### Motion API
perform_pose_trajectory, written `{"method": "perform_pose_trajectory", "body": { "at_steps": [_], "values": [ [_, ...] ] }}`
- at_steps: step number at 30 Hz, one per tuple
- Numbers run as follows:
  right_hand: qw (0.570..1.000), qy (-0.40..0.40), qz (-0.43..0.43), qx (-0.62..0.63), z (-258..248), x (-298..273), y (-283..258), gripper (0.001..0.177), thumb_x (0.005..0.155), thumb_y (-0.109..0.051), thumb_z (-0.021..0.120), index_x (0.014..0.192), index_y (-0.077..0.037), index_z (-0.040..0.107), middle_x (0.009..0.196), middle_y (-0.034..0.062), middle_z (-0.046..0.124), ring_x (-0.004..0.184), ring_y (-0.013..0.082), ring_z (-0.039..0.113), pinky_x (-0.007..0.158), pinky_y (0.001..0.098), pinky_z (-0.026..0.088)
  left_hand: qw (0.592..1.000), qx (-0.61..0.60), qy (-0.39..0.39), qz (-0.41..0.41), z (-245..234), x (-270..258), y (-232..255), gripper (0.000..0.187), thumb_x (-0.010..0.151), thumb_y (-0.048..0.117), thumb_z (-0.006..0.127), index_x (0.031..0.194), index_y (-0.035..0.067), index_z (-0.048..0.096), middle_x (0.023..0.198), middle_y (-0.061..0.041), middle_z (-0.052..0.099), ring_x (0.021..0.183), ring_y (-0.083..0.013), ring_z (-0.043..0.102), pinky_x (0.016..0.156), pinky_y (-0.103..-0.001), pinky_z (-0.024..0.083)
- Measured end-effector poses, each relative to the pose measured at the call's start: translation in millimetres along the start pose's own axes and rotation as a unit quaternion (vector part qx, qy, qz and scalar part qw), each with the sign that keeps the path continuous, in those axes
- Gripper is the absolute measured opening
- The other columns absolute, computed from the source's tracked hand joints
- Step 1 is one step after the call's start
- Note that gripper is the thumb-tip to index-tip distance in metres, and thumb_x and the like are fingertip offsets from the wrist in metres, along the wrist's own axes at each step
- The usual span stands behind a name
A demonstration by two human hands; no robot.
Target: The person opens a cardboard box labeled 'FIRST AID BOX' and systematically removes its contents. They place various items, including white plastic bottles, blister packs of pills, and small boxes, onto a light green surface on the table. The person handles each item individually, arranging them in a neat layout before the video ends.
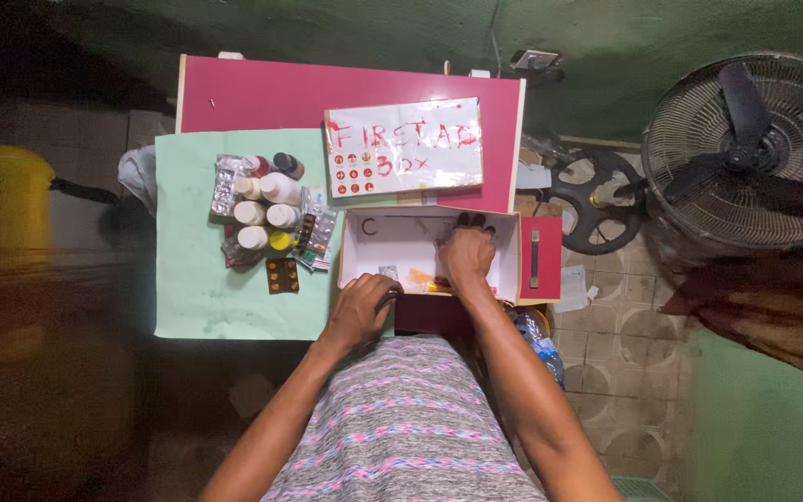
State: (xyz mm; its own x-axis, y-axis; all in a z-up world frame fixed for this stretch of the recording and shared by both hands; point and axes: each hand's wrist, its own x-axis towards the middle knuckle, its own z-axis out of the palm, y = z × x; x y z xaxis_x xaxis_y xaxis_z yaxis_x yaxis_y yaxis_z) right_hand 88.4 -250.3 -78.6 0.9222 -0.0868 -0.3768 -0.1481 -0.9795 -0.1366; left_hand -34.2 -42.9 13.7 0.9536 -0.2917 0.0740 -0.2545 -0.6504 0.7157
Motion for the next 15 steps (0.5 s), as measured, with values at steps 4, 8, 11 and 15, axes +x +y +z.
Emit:
{"method": "perform_pose_trajectory", "body": {
  "at_steps": [4, 8, 11, 15],
  "values": [
    [0.998, 0.054, -0.021, 0.007, 11.6, 1.5, 7.9, 0.032, 0.081, -0.023, 0.074, 0.103, -0.002, 0.078, 0.112, 0.0223, 0.071, 0.110, 0.0436, 0.065, 0.087, 0.0497, 0.057, 1.000, -0.024, 0.002, 0.003, -2.1, 0.0, -0.8, 0.023, 0.085, 0.010, 0.074, 0.107, 0.008, 0.067, 0.107, -0.008, 0.069, 0.102, -0.0303, 0.063, 0.091, -0.043, 0.049],
    [0.994, 0.033, -0.040, 0.099, -11.0, -18.2, 6.3, 0.036, 0.080, -0.020, 0.077, 0.110, -0.002, 0.074, 0.115, 0.0226, 0.068, 0.107, 0.0404, 0.064, 0.088, 0.0498, 0.056, 0.998, -0.055, -0.008, -0.016, -7.9, 0.7, -2.0, 0.022, 0.088, 0.012, 0.073, 0.109, 0.008, 0.068, 0.109, -0.010, 0.068, 0.106, -0.0314, 0.063, 0.094, -0.043, 0.049],
    [0.968, -0.029, -0.077, 0.236, -36.6, -33.8, -4.4, 0.044, 0.084, -0.024, 0.080, 0.121, -0.003, 0.069, 0.113, 0.0192, 0.067, 0.104, 0.0322, 0.066, 0.085, 0.0440, 0.057, 0.989, -0.129, 0.002, -0.072, -8.5, 3.0, -4.4, 0.027, 0.090, 0.017, 0.072, 0.115, 0.008, 0.068, 0.113, -0.009, 0.066, 0.107, -0.0273, 0.064, 0.091, -0.039, 0.054],
    [0.784, -0.174, -0.124, 0.583, -55.4, -58.8, -16.7, 0.047, 0.089, -0.020, 0.077, 0.131, -0.002, 0.064, 0.117, 0.0110, 0.066, 0.107, 0.0194, 0.066, 0.089, 0.0332, 0.058, 0.933, -0.313, 0.023, -0.178, -6.0, 8.7, -18.5, 0.037, 0.094, 0.023, 0.069, 0.127, 0.009, 0.062, 0.120, -0.004, 0.066, 0.106, -0.0158, 0.066, 0.086, -0.032, 0.058]
  ]
}}
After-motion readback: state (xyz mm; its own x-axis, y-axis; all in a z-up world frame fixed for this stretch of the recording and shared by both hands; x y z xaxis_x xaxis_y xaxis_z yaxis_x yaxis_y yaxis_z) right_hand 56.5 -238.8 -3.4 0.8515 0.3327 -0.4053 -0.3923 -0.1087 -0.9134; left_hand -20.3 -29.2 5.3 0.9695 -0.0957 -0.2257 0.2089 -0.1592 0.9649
